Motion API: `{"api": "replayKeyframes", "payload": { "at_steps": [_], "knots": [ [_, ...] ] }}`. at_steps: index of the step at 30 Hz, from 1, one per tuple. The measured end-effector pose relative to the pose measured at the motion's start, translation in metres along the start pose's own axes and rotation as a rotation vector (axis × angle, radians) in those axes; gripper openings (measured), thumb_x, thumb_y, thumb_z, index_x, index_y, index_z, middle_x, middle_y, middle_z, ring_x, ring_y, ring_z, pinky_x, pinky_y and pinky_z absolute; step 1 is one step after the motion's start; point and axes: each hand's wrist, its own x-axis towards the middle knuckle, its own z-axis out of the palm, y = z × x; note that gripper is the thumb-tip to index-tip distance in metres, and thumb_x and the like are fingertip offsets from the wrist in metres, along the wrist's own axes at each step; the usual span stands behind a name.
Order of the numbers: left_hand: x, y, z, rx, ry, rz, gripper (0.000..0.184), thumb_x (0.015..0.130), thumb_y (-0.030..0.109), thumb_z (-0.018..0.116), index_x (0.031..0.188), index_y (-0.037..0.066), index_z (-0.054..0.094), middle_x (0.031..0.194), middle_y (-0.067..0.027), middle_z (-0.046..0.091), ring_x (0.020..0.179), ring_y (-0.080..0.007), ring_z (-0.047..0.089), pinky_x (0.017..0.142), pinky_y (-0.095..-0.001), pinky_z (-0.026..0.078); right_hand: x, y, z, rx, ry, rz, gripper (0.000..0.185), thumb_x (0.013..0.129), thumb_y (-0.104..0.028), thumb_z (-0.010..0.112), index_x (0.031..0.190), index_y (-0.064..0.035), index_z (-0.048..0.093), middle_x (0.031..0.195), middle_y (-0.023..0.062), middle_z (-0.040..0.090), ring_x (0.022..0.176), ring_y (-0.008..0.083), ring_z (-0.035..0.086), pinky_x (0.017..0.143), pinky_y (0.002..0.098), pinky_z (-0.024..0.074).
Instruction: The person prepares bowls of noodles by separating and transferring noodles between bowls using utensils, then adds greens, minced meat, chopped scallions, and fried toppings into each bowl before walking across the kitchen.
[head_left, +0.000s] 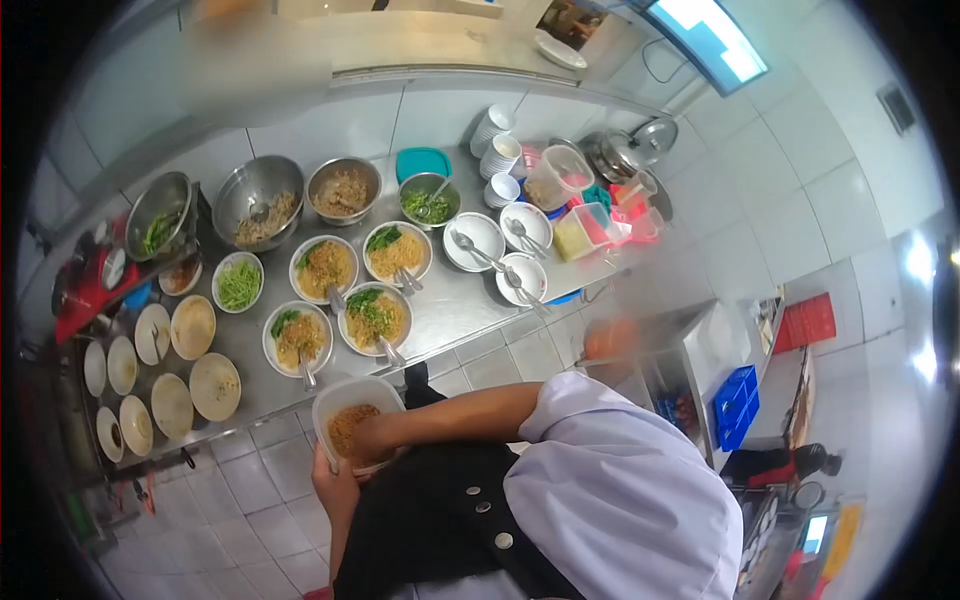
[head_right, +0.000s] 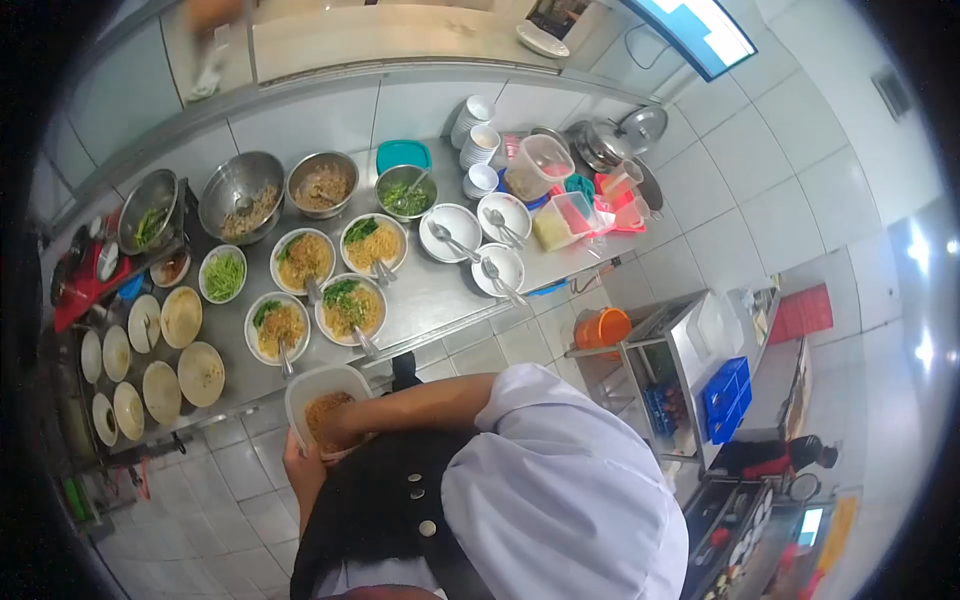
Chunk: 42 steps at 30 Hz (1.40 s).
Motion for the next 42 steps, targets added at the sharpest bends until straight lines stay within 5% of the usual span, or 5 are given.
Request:
{"api": "replayKeyframes", "payload": {
  "at_steps": [11, 18, 30, 38, 42],
  "knots": [
    [0.009, -0.027, -0.006, 0.034, -0.092, 0.38, 0.052, 0.101, 0.001, 0.049, 0.153, 0.0, 0.048, 0.12, -0.0147, 0.07, 0.083, -0.018, 0.073, 0.066, -0.0276, 0.061, -0.082, 0.017, -0.035, 0.541, 0.495, -0.009, 0.033, 0.084, -0.021, 0.077, 0.112, -0.0043, 0.082, 0.101, 0.0169, 0.08, 0.091, 0.0238, 0.076, 0.086, 0.0386, 0.0583],
    [0.002, -0.016, -0.017, -0.187, -0.042, -0.034, 0.052, 0.101, 0.0, 0.045, 0.154, 0.001, 0.047, 0.121, -0.0148, 0.071, 0.079, -0.02, 0.075, 0.064, -0.0272, 0.062, -0.155, 0.039, -0.095, 0.977, 0.701, 0.199, 0.032, 0.098, -0.013, 0.061, 0.122, -0.0055, 0.08, 0.09, -0.0021, 0.077, 0.065, 0.0017, 0.051, 0.058, 0.0231, 0.0422],
    [0.001, -0.024, -0.016, -0.187, 0.03, -0.135, 0.054, 0.1, 0.001, 0.046, 0.154, 0.001, 0.045, 0.121, -0.0146, 0.072, 0.076, -0.0221, 0.076, 0.061, -0.0266, 0.063, -0.104, 0.133, -0.034, -0.257, 1.126, 0.494, 0.054, 0.091, 0.0, 0.065, 0.144, -0.01, 0.065, 0.11, 0.0214, 0.066, 0.099, 0.0378, 0.068, 0.079, 0.045, 0.057],
    [-0.027, 0.06, -0.007, -0.099, 0.0, -0.129, 0.061, 0.1, -0.002, 0.045, 0.16, 0.003, 0.039, 0.126, -0.0155, 0.07, 0.074, -0.0185, 0.076, 0.058, -0.0239, 0.062, -0.171, 0.03, -0.095, 0.434, 1.398, 0.187, 0.037, 0.094, 0.002, 0.067, 0.13, -0.005, 0.074, 0.098, 0.0158, 0.071, 0.08, 0.0303, 0.068, 0.07, 0.0388, 0.0562],
    [-0.03, 0.151, 0.01, -0.057, -0.059, -0.05, 0.06, 0.102, -0.001, 0.046, 0.161, -0.001, 0.036, 0.134, -0.017, 0.066, 0.083, -0.0178, 0.076, 0.058, -0.0237, 0.064, -0.231, -0.024, -0.151, 0.324, 1.057, 0.049, 0.023, 0.093, -0.003, 0.075, 0.115, -0.0028, 0.079, 0.083, 0.013, 0.071, 0.073, 0.0272, 0.066, 0.064, 0.0358, 0.0529]
  ]
}}
